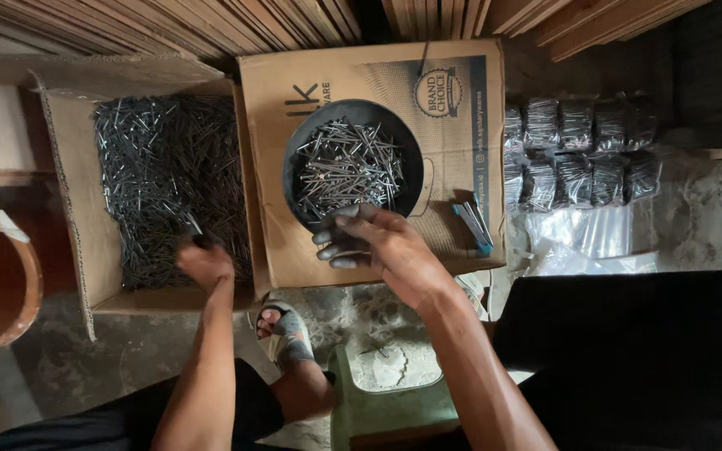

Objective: The person picks up nails from a cardboard box, places them into a small pan, and later sorts individual nails into a plastic bag.

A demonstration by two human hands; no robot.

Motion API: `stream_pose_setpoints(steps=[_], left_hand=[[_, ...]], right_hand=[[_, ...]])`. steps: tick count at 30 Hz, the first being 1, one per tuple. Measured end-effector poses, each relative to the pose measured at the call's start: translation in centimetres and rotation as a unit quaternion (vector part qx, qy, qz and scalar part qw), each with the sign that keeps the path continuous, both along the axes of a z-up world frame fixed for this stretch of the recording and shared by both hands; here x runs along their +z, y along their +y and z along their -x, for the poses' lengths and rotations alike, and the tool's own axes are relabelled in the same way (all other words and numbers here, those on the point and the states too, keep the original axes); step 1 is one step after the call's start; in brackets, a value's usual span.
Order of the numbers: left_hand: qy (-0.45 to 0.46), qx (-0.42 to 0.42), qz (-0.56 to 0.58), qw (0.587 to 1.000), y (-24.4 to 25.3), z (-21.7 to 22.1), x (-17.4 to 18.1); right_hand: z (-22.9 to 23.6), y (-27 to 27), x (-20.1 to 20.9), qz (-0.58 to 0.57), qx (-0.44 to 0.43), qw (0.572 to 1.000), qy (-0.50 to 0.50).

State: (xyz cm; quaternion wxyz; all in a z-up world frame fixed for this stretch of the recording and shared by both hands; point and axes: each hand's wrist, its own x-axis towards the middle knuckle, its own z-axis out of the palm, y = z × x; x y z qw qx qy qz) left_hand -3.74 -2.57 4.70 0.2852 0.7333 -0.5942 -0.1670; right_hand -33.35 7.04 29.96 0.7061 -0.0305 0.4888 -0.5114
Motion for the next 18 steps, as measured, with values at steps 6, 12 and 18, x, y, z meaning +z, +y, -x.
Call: stream_pose_setpoints(steps=[6, 12, 18], left_hand=[[0.137, -0.070, 0.168, 0.974, -4.1, 7.1, 11.4], [0.336, -0.268, 0.044, 0.902, -2.1, 15.5, 23.3], [0.501, -0.326, -0.265, 0.757, 1.2, 19.0, 25.9]], right_hand=[[0.2, 0.2, -1.0, 0.008, 0.005, 0.999, 0.045], [0.6, 0.1, -0.9, 0.072, -0.043, 0.994, 0.077], [0.9, 0.0, -1.0, 0.105, -0.169, 0.980, 0.012]])
